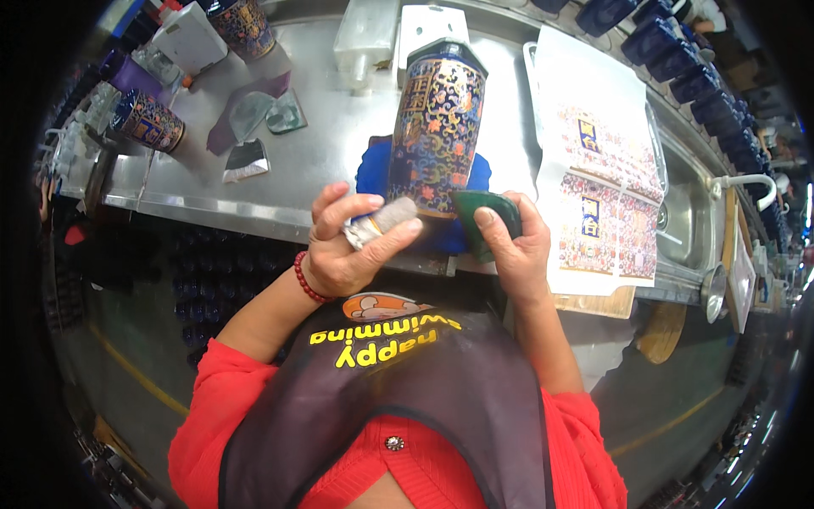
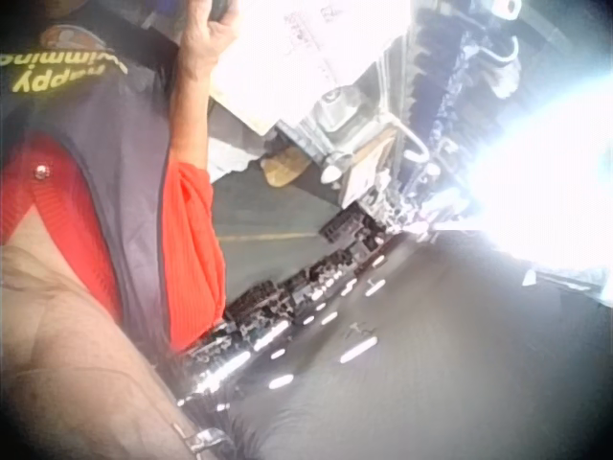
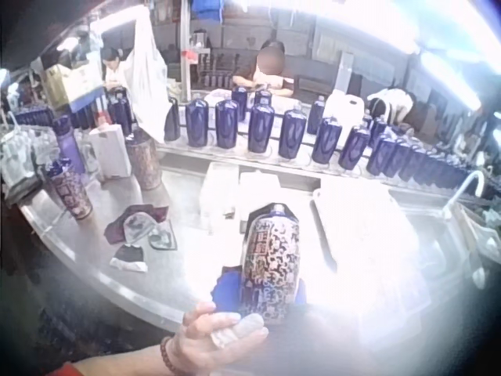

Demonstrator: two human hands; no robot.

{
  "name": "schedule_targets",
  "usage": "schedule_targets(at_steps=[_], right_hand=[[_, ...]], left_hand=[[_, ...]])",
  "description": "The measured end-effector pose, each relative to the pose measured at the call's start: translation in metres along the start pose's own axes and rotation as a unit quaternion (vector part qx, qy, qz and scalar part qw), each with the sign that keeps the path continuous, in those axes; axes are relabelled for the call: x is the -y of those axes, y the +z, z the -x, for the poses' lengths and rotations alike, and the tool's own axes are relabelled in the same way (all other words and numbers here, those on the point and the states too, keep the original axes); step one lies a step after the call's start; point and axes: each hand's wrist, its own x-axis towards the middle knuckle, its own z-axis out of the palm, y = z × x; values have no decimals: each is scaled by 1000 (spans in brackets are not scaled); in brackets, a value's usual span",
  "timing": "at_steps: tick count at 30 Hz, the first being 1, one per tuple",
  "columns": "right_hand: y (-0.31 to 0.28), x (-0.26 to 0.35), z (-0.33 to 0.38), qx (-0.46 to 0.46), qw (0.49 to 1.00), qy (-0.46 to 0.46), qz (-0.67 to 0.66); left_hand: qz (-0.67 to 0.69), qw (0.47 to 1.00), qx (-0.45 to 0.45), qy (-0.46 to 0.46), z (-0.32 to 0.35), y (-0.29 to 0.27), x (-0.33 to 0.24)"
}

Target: The person wipes the exterior of a dark blue cylindrical container with a green cloth, rotating it to clean multiple sides. The person then places the container down and picks up another similar container to repeat the wiping process.

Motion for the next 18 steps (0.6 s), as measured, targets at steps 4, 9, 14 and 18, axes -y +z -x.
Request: schedule_targets(at_steps=[4, 9, 14, 18], right_hand=[[0, 3, 1, 12, 1000, -1, 0], [-9, 7, 0, 15, 999, -36, -5], [-17, 16, -5, 18, 972, -210, 106], [0, 12, -8, 122, 888, -337, 287]], left_hand=[[-7, 1000, -4, -6, 2, 1, 1], [-17, 996, 13, -84, 10, -6, 5], [146, 943, 15, -300, -22, -6, 39], [504, 701, -9, -504, -87, 33, 92]])
